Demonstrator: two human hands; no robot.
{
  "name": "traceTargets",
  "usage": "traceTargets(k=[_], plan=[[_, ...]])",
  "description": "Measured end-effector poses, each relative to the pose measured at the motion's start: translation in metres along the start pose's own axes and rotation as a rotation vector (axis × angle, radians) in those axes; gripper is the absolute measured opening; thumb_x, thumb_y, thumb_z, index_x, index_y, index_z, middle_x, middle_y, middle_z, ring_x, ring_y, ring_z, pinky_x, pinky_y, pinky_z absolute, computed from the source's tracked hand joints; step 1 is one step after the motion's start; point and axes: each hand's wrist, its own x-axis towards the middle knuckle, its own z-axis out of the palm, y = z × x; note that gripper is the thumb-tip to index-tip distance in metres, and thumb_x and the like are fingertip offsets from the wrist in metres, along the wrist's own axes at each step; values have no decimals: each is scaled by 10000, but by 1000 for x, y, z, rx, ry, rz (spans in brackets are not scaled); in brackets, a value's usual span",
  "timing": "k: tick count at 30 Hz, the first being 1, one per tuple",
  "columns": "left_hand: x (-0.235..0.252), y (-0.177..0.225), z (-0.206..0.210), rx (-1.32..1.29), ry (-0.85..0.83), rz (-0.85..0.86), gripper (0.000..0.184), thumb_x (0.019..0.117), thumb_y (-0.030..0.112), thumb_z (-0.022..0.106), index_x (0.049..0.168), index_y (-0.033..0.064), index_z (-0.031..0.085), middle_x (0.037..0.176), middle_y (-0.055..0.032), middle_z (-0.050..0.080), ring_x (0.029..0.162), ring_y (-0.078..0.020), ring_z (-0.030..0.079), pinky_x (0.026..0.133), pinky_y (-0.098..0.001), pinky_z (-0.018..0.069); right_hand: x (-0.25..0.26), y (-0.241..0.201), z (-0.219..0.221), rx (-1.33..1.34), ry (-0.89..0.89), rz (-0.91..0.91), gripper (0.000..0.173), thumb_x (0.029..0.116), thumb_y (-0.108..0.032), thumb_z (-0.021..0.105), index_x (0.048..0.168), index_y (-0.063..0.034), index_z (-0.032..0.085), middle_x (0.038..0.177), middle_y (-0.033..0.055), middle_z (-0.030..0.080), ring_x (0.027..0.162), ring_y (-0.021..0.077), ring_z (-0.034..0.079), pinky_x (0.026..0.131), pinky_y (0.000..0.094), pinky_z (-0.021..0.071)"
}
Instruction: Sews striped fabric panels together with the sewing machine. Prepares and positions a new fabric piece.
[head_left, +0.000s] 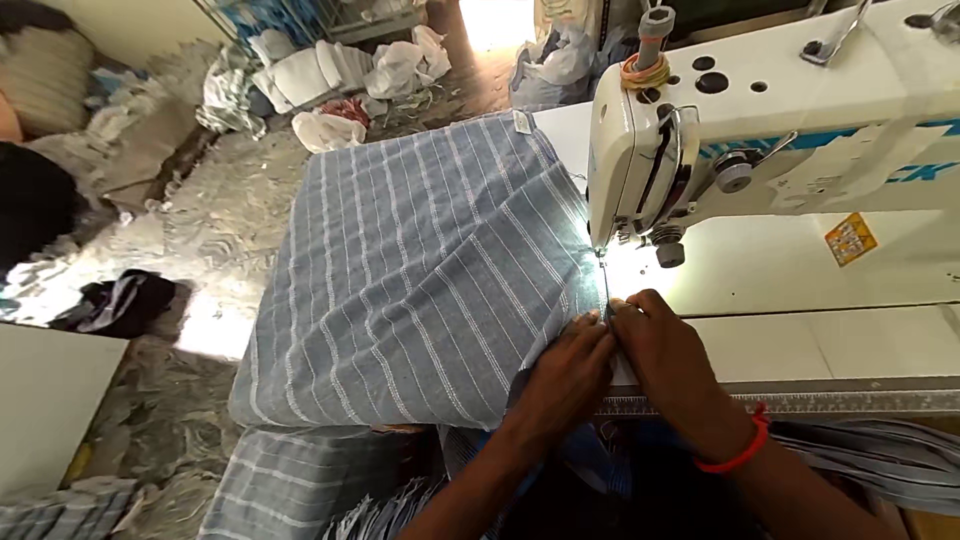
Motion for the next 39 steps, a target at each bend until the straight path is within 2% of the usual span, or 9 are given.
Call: traceTargets(k=[3,8,12,16,22,25,28,35,39], plan=[[16,-9,-3,-8,1,-29,235,1003,121,612,1217,44,675,1191,-127,702,1238,-268,645,1043,-380,541,-12,13,1,6,72,-116,144,975,-37,645,1089,-3,726,1015,160,651,897,305,681,726,419,597],[31,-20,12,106,140,54,128,974,119,646,981,72,764,936,-85,703,935,-248,666,824,-387,532,-13,41,1,5,97,-290,235,1015,-134,595,1197,-50,717,1066,133,692,984,316,667,832,451,547],[41,-23,-5,-75,-8,-162,173,960,198,647,986,70,761,965,-87,709,949,-256,668,837,-428,550,11,48,6,39,152,-338,222,1037,-226,595,1045,-49,729,923,118,682,855,297,675,719,422,565],[53,-28,-23,-97,-150,-383,205,948,224,706,940,20,708,923,-139,657,918,-303,658,801,-464,560,30,30,-12,120,-62,-36,151,981,-192,673,953,-44,682,837,125,636,754,303,654,631,499,533],[42,-47,-13,-92,-56,-104,165,944,113,647,1065,121,759,1030,-61,713,1046,-260,648,871,-431,548,28,62,3,32,131,-517,196,1029,-209,605,1027,-65,737,965,111,683,846,270,684,679,387,575],[51,-39,-14,-51,-80,-228,176,946,252,679,984,95,749,984,-87,702,995,-276,660,816,-445,554,31,48,1,71,78,-290,179,1004,-201,611,949,-53,694,853,102,641,722,261,660,581,425,532],[89,-35,-25,-35,-367,-544,296,971,321,671,928,31,709,1042,-161,618,1014,-326,635,807,-504,552,40,30,-7,83,-21,-30,174,1016,-198,614,1025,-39,683,936,157,668,777,338,683,612,520,542],[148,-61,-26,-4,-554,-734,347,950,321,710,1033,-16,701,1230,-264,613,1084,-424,645,860,-627,534,36,28,14,-179,108,-104,384,965,57,542,1290,-75,700,1166,253,630,1005,446,620,800,559,488],[130,-72,-15,30,-267,-325,254,930,172,715,1110,-7,713,1187,-231,636,1108,-379,640,912,-535,552,37,28,21,-120,169,-18,348,984,15,538,1284,-60,698,1170,270,634,1028,448,624,816,558,490]])
